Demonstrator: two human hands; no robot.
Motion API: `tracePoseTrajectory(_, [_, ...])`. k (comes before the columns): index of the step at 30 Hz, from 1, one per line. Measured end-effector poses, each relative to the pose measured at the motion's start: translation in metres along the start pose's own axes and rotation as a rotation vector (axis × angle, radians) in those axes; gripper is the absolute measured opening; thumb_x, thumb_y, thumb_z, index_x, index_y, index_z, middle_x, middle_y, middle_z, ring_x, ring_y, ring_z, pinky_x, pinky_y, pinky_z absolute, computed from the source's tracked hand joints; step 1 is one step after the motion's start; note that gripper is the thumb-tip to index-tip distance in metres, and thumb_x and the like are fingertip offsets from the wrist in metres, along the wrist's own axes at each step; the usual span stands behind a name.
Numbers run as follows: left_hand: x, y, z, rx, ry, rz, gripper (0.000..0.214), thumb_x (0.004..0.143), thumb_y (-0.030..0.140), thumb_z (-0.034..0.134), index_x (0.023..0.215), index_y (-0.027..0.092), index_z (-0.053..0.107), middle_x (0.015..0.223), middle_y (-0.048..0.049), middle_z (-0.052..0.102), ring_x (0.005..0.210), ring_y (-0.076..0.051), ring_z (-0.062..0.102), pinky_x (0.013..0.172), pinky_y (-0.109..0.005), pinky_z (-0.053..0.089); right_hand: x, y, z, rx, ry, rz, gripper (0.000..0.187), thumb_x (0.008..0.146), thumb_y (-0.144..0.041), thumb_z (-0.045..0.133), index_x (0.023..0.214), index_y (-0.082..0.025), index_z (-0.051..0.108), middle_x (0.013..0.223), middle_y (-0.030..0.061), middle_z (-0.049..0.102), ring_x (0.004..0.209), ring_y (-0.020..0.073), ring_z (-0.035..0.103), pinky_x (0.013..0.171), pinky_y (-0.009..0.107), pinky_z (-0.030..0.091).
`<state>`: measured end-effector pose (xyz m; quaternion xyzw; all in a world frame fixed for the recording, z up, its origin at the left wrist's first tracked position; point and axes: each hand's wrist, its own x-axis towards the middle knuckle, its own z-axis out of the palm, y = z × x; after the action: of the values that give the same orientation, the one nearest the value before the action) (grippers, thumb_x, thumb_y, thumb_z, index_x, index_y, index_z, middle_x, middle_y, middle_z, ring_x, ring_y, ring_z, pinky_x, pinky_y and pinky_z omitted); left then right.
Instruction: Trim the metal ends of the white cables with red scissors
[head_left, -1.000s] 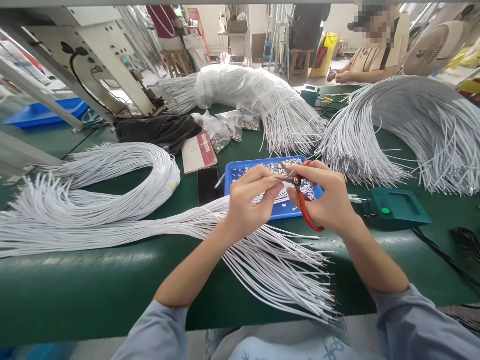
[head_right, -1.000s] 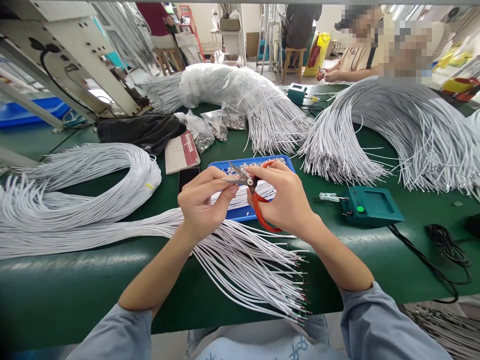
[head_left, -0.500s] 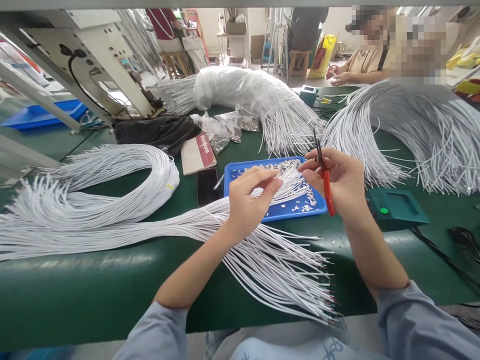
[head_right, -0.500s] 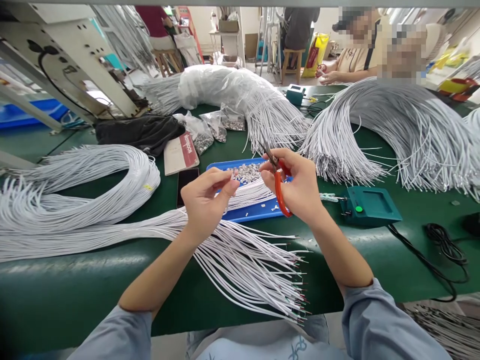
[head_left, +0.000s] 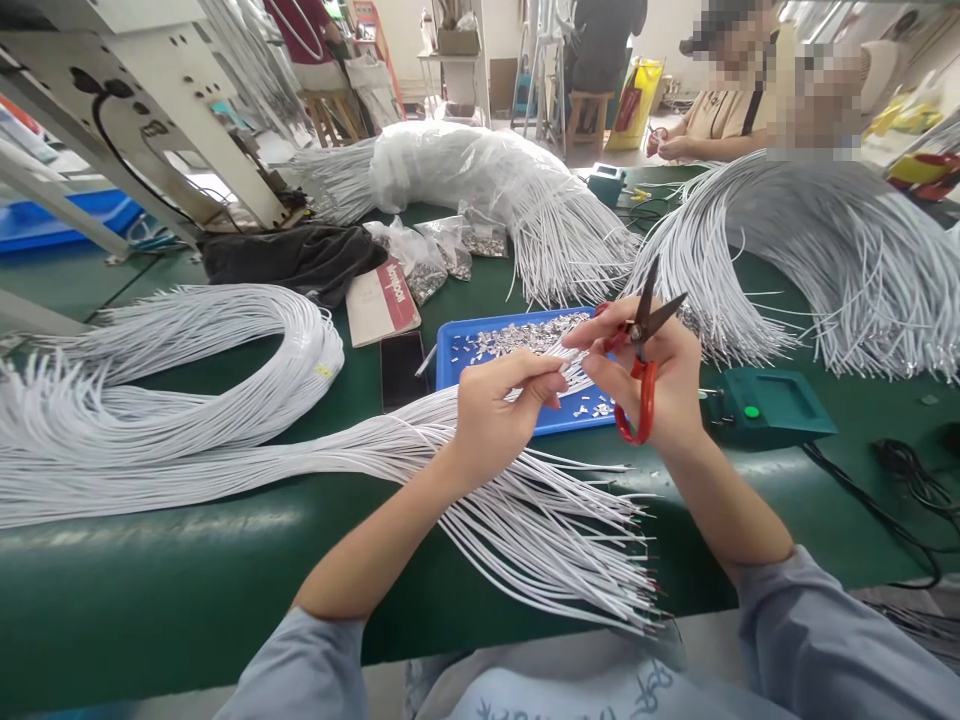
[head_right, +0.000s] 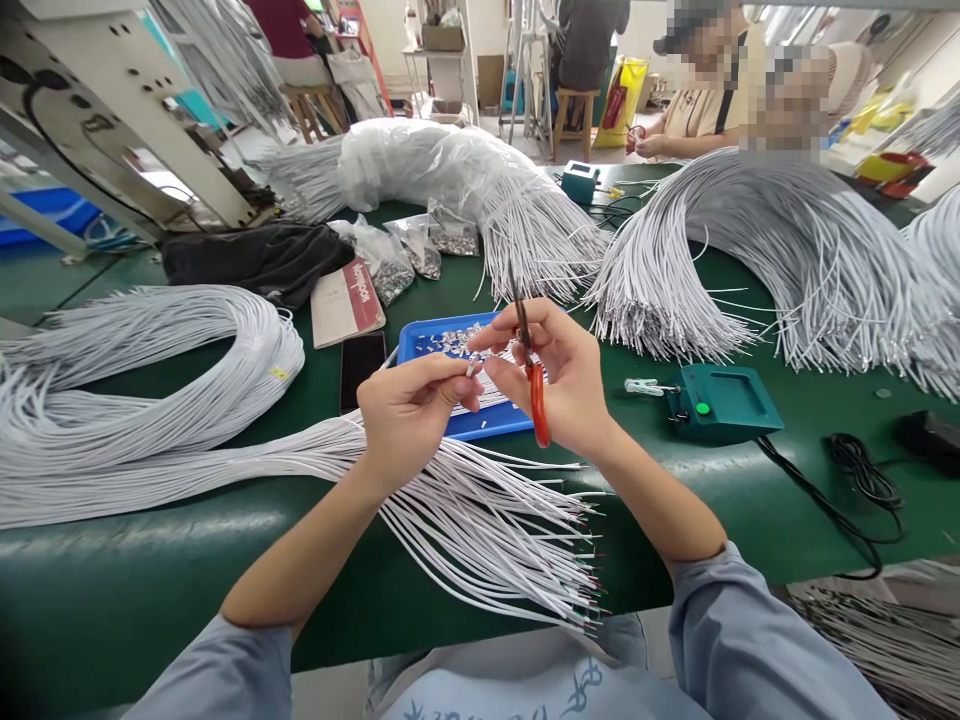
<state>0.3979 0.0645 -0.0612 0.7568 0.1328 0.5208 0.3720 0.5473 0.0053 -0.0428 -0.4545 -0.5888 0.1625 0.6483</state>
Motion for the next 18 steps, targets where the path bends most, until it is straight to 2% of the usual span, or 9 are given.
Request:
tracePoseTrajectory(4, [-0.0006,0.0010,0.0005,0.008,-0.037,-0.017,0.016,0.092,0.024,0.061,0.085,0.015,0.071,0.063,-0.0004,0.069,0.055,-0.009,0.064,0.052,-0.017,0.053,-0.0019,0.0033,0.0012,-0.016,-0.009,-0.030,0.023,0.080,-0.033,0.072,0.094,-0.027,0.054,0.077,-0.0036,0.068,0.071,0.0155,0.067,0.066,0.033,0.055])
tracePoseTrajectory(9, [0.0000,0.0017,-0.0002,-0.009,-0.070,-0.042,0.020,0.094,0.029,0.059,0.083,0.016,0.070,0.063,-0.0011,0.069,0.055,-0.010,0.065,0.052,-0.018,0.054,-0.0038,0.0063,-0.0004,-0.055,-0.007,0.011,0.023,0.079,-0.034,0.071,0.095,-0.029,0.055,0.076,-0.0030,0.066,0.071,0.0175,0.066,0.065,0.035,0.055])
tracePoseTrajectory(18, [0.0011,0.0002,0.0047,0.008,-0.028,-0.029,0.015,0.087,0.026,0.068,0.078,0.014,0.068,0.066,-0.0012,0.067,0.055,-0.007,0.061,0.052,-0.016,0.053,-0.0046,0.0037,0.0013,0.071,0.027,-0.032,0.029,0.072,-0.015,0.076,0.095,-0.026,0.060,0.073,-0.0057,0.064,0.065,0.0123,0.061,0.062,0.028,0.052])
